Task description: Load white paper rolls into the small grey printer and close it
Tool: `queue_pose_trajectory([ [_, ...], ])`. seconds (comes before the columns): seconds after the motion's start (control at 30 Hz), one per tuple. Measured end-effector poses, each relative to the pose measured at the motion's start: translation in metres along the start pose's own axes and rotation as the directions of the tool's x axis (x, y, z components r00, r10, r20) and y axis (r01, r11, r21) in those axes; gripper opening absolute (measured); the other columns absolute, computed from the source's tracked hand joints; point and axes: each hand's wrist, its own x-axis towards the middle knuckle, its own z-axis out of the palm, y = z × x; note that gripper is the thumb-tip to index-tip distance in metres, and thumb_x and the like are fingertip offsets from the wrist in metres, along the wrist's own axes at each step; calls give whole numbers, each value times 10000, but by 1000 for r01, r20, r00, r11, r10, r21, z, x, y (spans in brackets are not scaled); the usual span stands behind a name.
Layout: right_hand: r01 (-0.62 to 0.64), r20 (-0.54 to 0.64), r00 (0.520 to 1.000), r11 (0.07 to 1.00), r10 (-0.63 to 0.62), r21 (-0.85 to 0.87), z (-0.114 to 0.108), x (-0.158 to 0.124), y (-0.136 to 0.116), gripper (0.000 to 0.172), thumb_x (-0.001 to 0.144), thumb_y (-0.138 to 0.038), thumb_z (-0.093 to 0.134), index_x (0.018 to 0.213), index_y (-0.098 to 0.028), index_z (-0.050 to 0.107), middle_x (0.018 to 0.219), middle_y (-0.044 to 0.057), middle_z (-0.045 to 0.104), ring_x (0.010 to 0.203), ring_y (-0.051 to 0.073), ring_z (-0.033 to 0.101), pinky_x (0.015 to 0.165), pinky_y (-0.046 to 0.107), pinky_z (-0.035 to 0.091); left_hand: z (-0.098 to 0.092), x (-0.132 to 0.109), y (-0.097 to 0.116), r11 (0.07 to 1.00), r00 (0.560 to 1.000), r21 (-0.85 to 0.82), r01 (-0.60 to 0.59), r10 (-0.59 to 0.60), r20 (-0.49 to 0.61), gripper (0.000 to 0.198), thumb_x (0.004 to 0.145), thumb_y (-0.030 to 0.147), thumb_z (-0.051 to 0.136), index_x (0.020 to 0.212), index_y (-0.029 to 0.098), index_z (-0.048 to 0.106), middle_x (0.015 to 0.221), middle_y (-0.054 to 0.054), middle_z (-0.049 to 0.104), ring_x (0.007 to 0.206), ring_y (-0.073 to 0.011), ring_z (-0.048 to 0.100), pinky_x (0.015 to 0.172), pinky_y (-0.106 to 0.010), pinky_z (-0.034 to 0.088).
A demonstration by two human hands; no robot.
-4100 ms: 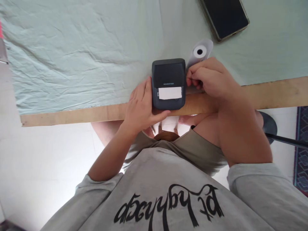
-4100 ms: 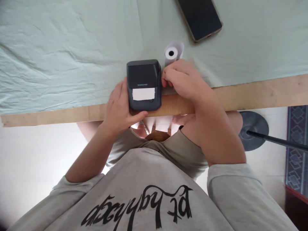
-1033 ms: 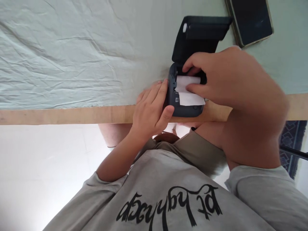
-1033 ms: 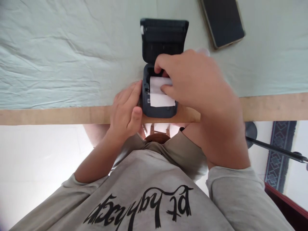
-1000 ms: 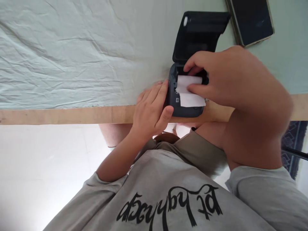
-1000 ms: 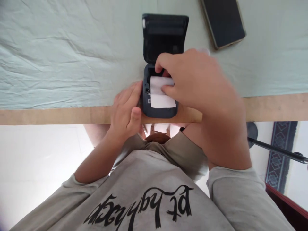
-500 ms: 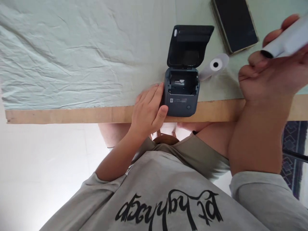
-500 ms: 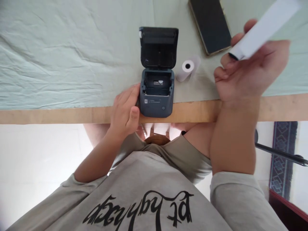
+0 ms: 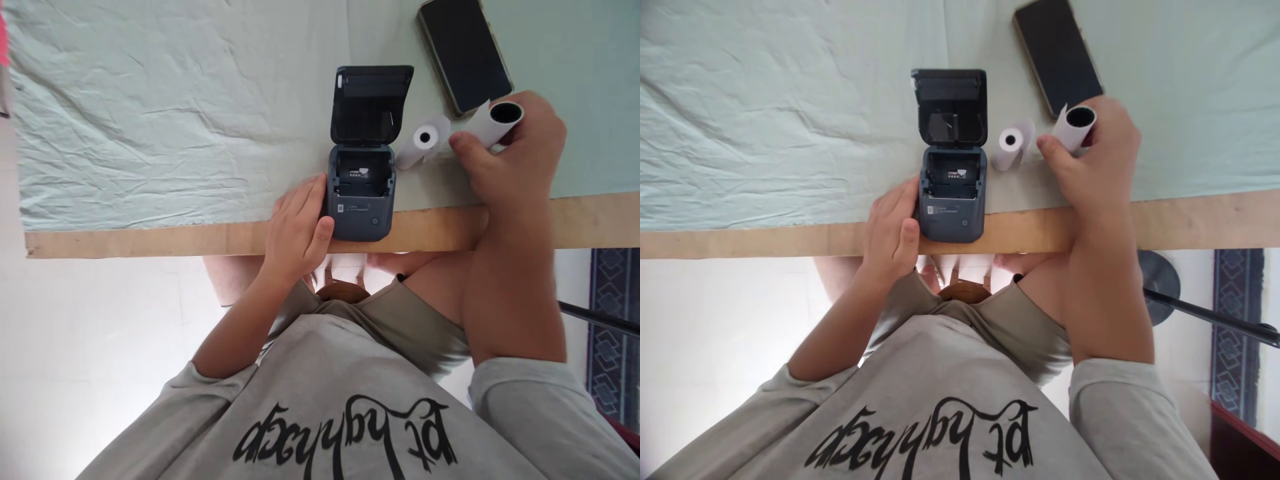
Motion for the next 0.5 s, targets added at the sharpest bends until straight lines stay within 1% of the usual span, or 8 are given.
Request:
queue_pose_trajectory([
  [0.07, 5, -18, 1000, 1000, -6, -30, -2, 1, 3, 242, 764, -234, 750, 895, -280, 552, 1129, 113, 749, 1030, 259, 692, 890, 399, 490, 0, 0, 0, 1000, 1000, 0, 0, 0, -2, 916, 1074, 742, 25, 1590, 162, 511, 1542, -191, 641, 1416, -350, 612, 1139, -475, 454],
  [0.1, 11, -15, 1000, 999, -11, -35, -2, 2, 5, 257, 767, -207, 746, 946, -278, 575, 1172, 117, 757, 1080, 265, 711, 913, 399, 497, 0, 0, 0, 1000, 1000, -3, 2, -2, 0, 910, 1073, 742, 26, 1594, 171, 507, 1546, -188, 639, 1419, -350, 609, 1141, -478, 454],
  [0.17, 19, 7, 1000, 999, -18, -40, -3, 2, 7, 294, 779, -169, 714, 1032, -272, 604, 1187, 112, 770, 1131, 271, 731, 951, 406, 499, 0, 0, 1, 1000, 1000, -8, 5, -5, 2, 901, 1073, 744, 32, 1598, 184, 504, 1549, -183, 637, 1420, -352, 608, 1140, -483, 455],
  [0.27, -9, 11, 1000, 996, 10, -86, -5, 1, 9, 377, 775, -136, 673, 1124, -268, 620, 1173, 103, 773, 1115, 280, 733, 944, 418, 494, -1, 0, 1, 1000, 1000, -12, 9, -9, -2, 895, 1077, 743, 45, 1595, 179, 509, 1550, -183, 637, 1425, -349, 606, 1144, -478, 453],
  [0.37, -41, -5, 999, 993, 41, -115, -7, 2, 10, 389, 753, -120, 649, 1119, -251, 644, 1133, 115, 781, 1042, 288, 734, 872, 413, 498, -1, 0, 2, 1000, 1000, -13, 5, -5, 0, 905, 1079, 739, 41, 1586, 159, 517, 1542, -188, 641, 1424, -350, 608, 1139, -471, 453],
  [0.43, -69, 22, 997, 992, 72, -105, -8, 2, 12, 400, 747, -127, 646, 1132, -236, 658, 1107, 119, 799, 1005, 289, 741, 846, 414, 506, -1, 1, 1, 1000, 1000, -13, -1, 1, 3, 910, 1075, 742, 34, 1586, 163, 516, 1536, -186, 646, 1416, -350, 614, 1132, -471, 457],
  [0.47, -73, 41, 996, 992, 77, -99, -9, 2, 12, 434, 742, -130, 652, 1166, -226, 661, 1112, 120, 803, 1010, 290, 743, 860, 421, 516, -1, 1, 1, 1000, 1000, -12, -3, 3, 3, 907, 1074, 743, 34, 1587, 170, 515, 1535, -184, 647, 1414, -349, 615, 1132, -471, 459],
  [0.5, -57, 36, 998, 994, 60, -95, -10, 1, 13, 488, 725, -124, 659, 1205, -212, 661, 1140, 130, 798, 1045, 294, 742, 898, 433, 528, -1, 1, 1, 1000, 1000, -11, -3, 3, 2, 902, 1075, 742, 34, 1590, 177, 513, 1537, -182, 647, 1413, -347, 615, 1135, -471, 460],
])
